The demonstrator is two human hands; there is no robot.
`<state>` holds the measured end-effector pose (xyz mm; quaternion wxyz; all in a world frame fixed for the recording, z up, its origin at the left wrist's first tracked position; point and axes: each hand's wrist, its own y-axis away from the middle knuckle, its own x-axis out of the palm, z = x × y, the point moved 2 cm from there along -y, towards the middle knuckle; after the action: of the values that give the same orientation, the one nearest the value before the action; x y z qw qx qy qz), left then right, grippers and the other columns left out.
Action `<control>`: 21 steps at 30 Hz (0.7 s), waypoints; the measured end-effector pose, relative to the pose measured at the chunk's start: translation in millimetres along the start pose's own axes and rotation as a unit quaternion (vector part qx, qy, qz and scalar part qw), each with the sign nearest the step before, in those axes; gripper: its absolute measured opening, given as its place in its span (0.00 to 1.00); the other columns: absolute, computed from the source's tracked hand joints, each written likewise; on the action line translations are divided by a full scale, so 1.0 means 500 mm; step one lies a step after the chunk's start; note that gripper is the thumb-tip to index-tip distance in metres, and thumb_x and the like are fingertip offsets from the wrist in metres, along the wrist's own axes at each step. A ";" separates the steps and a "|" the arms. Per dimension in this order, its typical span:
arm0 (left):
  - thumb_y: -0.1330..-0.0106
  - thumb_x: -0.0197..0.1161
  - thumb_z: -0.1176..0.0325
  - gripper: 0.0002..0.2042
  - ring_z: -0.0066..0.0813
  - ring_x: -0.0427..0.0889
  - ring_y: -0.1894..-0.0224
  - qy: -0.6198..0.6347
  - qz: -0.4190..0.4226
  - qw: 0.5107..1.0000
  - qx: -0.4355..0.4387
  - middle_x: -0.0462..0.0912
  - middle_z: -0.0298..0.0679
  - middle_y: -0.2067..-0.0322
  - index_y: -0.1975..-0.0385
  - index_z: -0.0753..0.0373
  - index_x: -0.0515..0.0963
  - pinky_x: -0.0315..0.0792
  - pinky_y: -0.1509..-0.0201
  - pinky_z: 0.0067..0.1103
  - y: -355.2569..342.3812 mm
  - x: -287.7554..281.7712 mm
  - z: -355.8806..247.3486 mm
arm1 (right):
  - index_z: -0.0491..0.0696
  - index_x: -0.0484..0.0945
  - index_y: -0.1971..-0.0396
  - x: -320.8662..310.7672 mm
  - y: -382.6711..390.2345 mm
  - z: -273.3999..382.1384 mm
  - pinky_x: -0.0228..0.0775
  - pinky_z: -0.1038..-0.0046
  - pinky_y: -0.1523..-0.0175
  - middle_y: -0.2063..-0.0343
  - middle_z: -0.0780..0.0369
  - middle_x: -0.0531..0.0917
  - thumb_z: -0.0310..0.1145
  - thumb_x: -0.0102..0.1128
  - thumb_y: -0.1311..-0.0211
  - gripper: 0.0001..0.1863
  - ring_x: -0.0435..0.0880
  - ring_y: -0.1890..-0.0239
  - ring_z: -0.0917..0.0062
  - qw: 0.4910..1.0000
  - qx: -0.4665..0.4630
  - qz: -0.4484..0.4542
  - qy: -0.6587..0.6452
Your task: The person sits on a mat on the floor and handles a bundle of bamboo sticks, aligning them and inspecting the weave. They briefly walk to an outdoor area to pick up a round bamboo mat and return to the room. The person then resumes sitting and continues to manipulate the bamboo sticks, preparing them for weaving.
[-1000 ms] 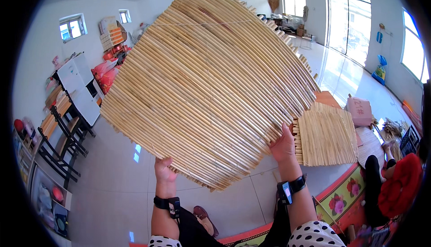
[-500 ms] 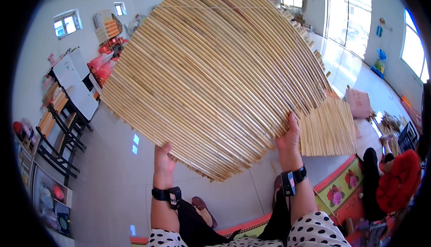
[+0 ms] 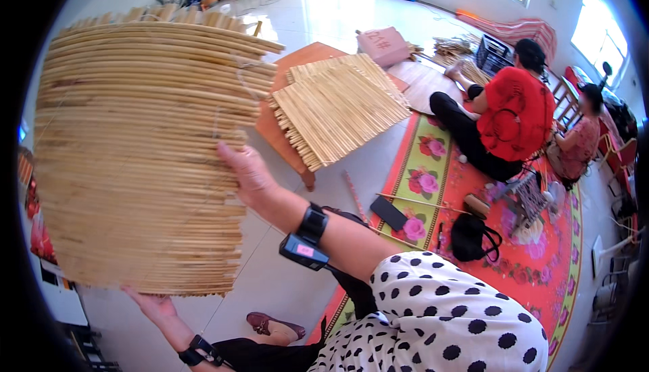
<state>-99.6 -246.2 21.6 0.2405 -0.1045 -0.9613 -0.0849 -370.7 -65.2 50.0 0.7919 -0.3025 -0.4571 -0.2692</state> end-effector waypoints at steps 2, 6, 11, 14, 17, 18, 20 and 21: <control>0.41 0.40 0.38 0.35 0.33 0.61 0.42 0.024 -0.028 0.999 0.025 0.59 0.38 0.42 0.41 0.58 0.54 0.59 0.44 0.28 0.016 0.022 0.005 | 0.44 0.73 0.62 0.006 0.012 0.003 0.70 0.76 0.58 0.66 0.62 0.79 0.38 0.61 0.49 0.17 0.77 0.64 0.79 0.999 0.009 0.030 -0.022; 0.37 0.34 0.42 0.32 0.37 0.52 0.38 0.015 -0.053 0.993 0.109 0.51 0.40 0.39 0.39 0.59 0.49 0.51 0.38 0.31 0.013 0.021 -0.004 | 0.47 0.69 0.59 0.030 0.039 0.001 0.69 0.78 0.58 0.63 0.66 0.77 0.39 0.61 0.48 0.19 0.75 0.61 0.82 0.998 0.023 0.048 0.012; 0.37 0.34 0.42 0.32 0.34 0.53 0.38 0.009 -0.062 0.991 0.121 0.51 0.39 0.39 0.39 0.59 0.49 0.51 0.37 0.30 0.002 0.003 -0.012 | 0.49 0.70 0.60 0.054 0.047 0.023 0.60 0.86 0.67 0.70 0.73 0.74 0.39 0.59 0.48 0.16 0.69 0.68 0.91 0.982 0.062 0.169 0.066; 0.37 0.34 0.42 0.33 0.34 0.54 0.39 0.008 -0.073 0.990 0.124 0.51 0.40 0.39 0.39 0.59 0.49 0.52 0.38 0.30 0.005 0.014 -0.008 | 0.48 0.69 0.57 0.042 0.051 0.040 0.61 0.85 0.64 0.68 0.72 0.74 0.38 0.59 0.50 0.20 0.69 0.64 0.91 0.972 0.089 0.194 0.099; 0.37 0.33 0.41 0.33 0.33 0.54 0.39 -0.004 -0.077 0.989 0.123 0.52 0.38 0.39 0.39 0.58 0.49 0.55 0.38 0.29 0.002 0.015 -0.009 | 0.47 0.66 0.51 0.054 0.057 0.060 0.64 0.82 0.57 0.60 0.68 0.73 0.38 0.60 0.52 0.26 0.70 0.57 0.86 0.967 0.061 0.219 0.114; 0.38 0.33 0.40 0.33 0.32 0.54 0.39 -0.010 -0.077 0.990 0.122 0.52 0.37 0.39 0.39 0.58 0.49 0.56 0.39 0.29 0.003 0.018 -0.010 | 0.46 0.65 0.50 0.063 0.059 0.067 0.64 0.81 0.55 0.57 0.67 0.73 0.38 0.60 0.52 0.28 0.69 0.55 0.84 0.965 0.039 0.232 0.116; 0.38 0.33 0.40 0.33 0.32 0.54 0.39 -0.009 -0.083 0.988 0.134 0.52 0.37 0.39 0.39 0.57 0.49 0.56 0.39 0.29 0.014 0.031 -0.016 | 0.45 0.62 0.47 0.067 0.063 0.074 0.63 0.78 0.50 0.53 0.64 0.71 0.37 0.60 0.52 0.31 0.69 0.51 0.80 0.962 0.021 0.238 0.135; 0.38 0.33 0.40 0.33 0.32 0.54 0.39 -0.008 -0.086 0.986 0.140 0.52 0.37 0.39 0.39 0.57 0.49 0.56 0.39 0.29 0.023 0.041 -0.021 | 0.44 0.62 0.47 0.066 0.067 0.075 0.62 0.77 0.48 0.51 0.63 0.71 0.37 0.60 0.52 0.31 0.68 0.50 0.79 0.961 0.026 0.231 0.152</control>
<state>-109.9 -233.8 42.2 0.2371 0.0125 -0.9709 0.0311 -353.8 -20.4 86.3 0.9003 -0.3349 -0.2554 -0.1100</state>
